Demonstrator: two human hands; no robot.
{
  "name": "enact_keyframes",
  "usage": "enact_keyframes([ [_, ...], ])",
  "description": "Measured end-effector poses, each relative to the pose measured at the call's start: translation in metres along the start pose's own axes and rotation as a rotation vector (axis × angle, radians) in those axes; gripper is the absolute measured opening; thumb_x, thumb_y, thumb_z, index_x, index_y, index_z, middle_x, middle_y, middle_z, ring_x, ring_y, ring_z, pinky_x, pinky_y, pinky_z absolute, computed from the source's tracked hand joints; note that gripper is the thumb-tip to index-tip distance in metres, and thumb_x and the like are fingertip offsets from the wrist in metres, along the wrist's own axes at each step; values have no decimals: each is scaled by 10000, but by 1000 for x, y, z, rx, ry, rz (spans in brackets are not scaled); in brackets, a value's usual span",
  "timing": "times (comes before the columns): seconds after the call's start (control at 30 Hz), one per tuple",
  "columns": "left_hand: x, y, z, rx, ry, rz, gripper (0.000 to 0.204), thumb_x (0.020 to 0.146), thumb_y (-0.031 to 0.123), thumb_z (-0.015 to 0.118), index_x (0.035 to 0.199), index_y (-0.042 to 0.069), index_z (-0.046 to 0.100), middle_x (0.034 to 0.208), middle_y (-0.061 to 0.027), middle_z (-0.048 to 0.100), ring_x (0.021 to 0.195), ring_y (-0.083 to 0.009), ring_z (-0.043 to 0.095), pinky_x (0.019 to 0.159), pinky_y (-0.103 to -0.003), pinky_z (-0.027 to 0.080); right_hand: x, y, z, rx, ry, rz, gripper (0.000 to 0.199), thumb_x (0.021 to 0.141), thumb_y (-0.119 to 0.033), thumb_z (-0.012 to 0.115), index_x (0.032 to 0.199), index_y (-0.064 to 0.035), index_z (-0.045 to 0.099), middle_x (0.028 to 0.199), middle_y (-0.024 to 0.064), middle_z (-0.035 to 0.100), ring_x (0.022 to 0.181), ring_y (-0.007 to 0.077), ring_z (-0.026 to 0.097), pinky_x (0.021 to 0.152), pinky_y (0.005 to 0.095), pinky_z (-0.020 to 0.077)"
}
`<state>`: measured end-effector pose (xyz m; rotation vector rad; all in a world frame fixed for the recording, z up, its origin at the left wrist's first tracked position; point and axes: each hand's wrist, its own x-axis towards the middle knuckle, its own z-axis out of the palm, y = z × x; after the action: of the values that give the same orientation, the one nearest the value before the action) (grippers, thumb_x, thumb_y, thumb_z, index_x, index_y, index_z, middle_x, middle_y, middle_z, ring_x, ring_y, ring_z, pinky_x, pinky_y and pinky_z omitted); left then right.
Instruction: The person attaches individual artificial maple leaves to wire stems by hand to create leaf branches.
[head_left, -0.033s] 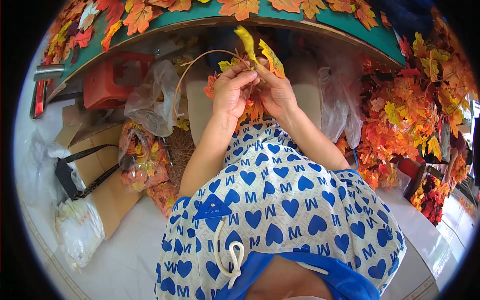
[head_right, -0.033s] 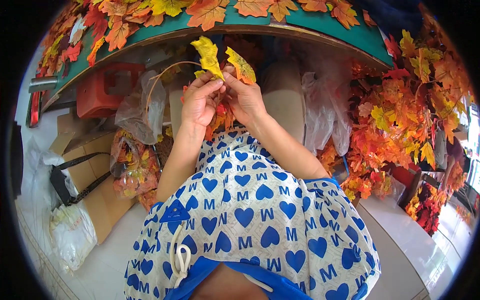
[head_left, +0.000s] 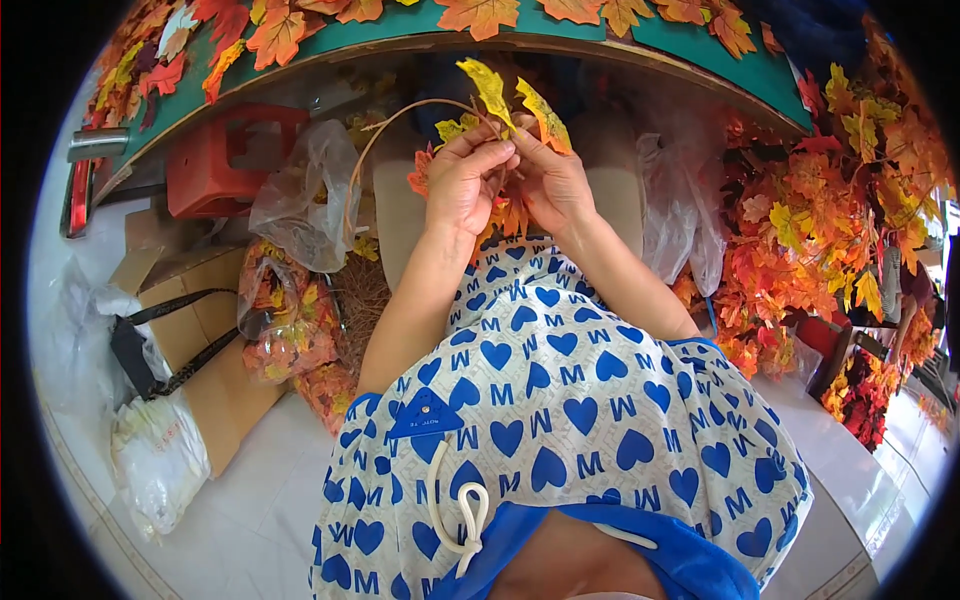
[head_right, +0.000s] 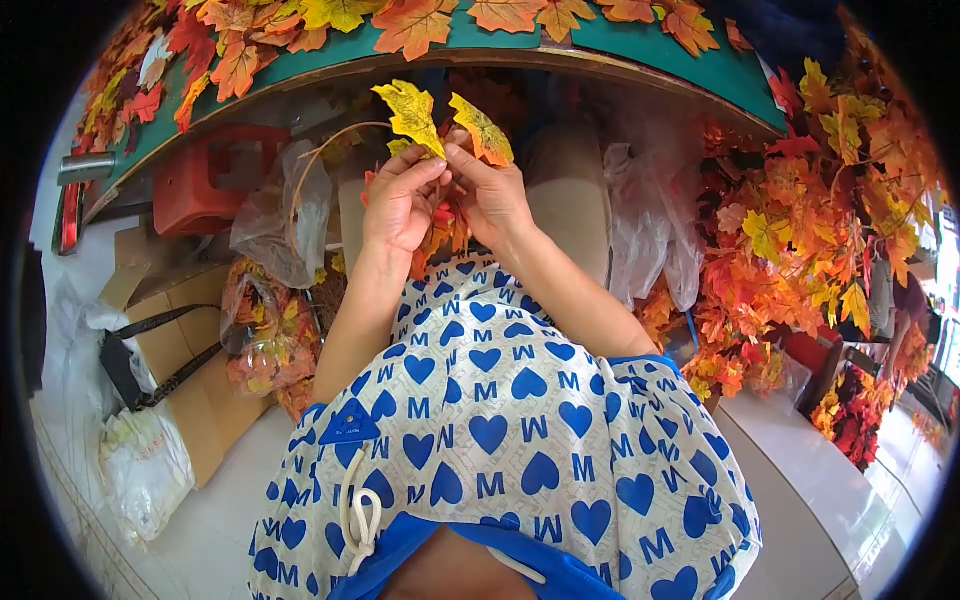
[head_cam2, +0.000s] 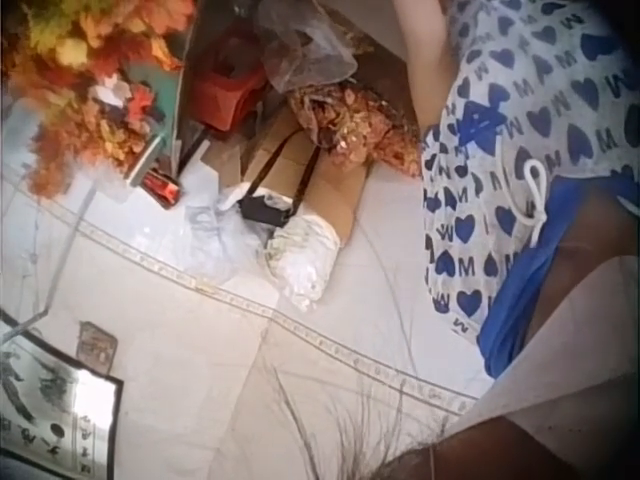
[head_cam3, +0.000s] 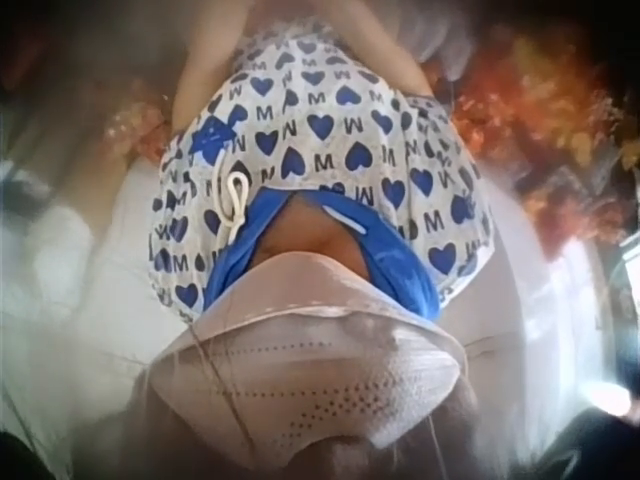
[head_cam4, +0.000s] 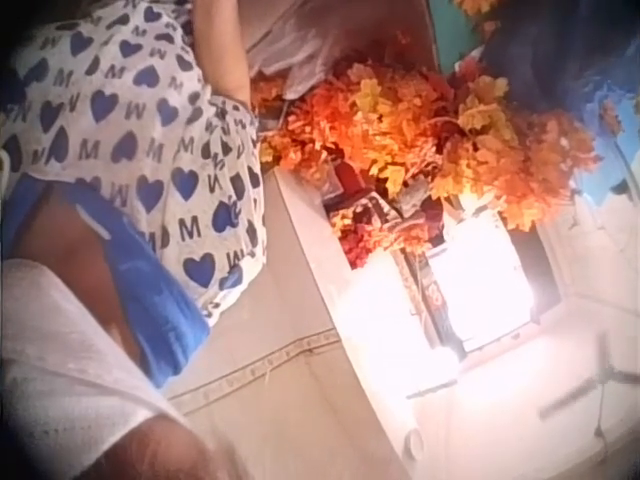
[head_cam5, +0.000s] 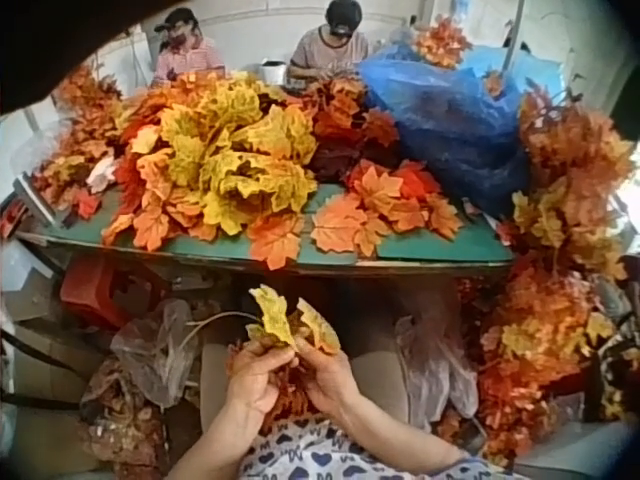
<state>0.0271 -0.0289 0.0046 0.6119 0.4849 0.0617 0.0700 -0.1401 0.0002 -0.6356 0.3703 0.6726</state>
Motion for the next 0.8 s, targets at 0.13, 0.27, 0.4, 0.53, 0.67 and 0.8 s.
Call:
enact_keyframes([
  [0.13,-6,-1,-2,-113,-55,16,215,796,-50,597,1004,1,612,866,-101,654,724,-172,639,676,-252,535,-1,-2,-13,-239,-163,-271,160,815,-19,663,971,-9,627,871,60,645,705,130,607,647,258,512],
  [0.27,-4,-7,-20,-93,-102,31,213,873,121,552,1053,11,580,913,-121,647,777,-214,641,701,-311,547,-7,-8,-14,-439,-193,-338,155,812,-14,667,953,39,629,833,82,655,721,141,632,705,273,545],
  [0.4,-7,-8,0,-65,-82,22,178,823,26,611,1001,25,598,906,-105,650,762,-190,640,698,-267,538,1,-6,-23,-190,-12,-141,137,830,-102,672,925,-13,628,822,43,633,709,138,607,675,273,541],
  [0.53,-8,-10,3,47,29,-29,210,763,-54,655,958,5,605,857,-104,655,707,-167,639,668,-238,533,2,0,-30,-1,-35,54,177,871,-239,631,922,-71,611,833,27,600,744,141,559,709,291,490],
  [0.67,-10,-8,9,89,55,-41,212,759,-55,657,957,3,606,852,-100,658,695,-164,639,656,-234,529,0,-2,-25,84,-29,100,183,881,-251,614,945,-80,613,853,23,598,797,137,542,773,304,455],
  [0.8,-10,-12,11,132,57,-29,220,753,-54,663,959,0,606,854,-100,660,683,-163,640,640,-229,522,0,-2,-27,133,-13,143,185,879,-255,615,969,-93,616,887,25,608,821,139,541,778,304,457],
])
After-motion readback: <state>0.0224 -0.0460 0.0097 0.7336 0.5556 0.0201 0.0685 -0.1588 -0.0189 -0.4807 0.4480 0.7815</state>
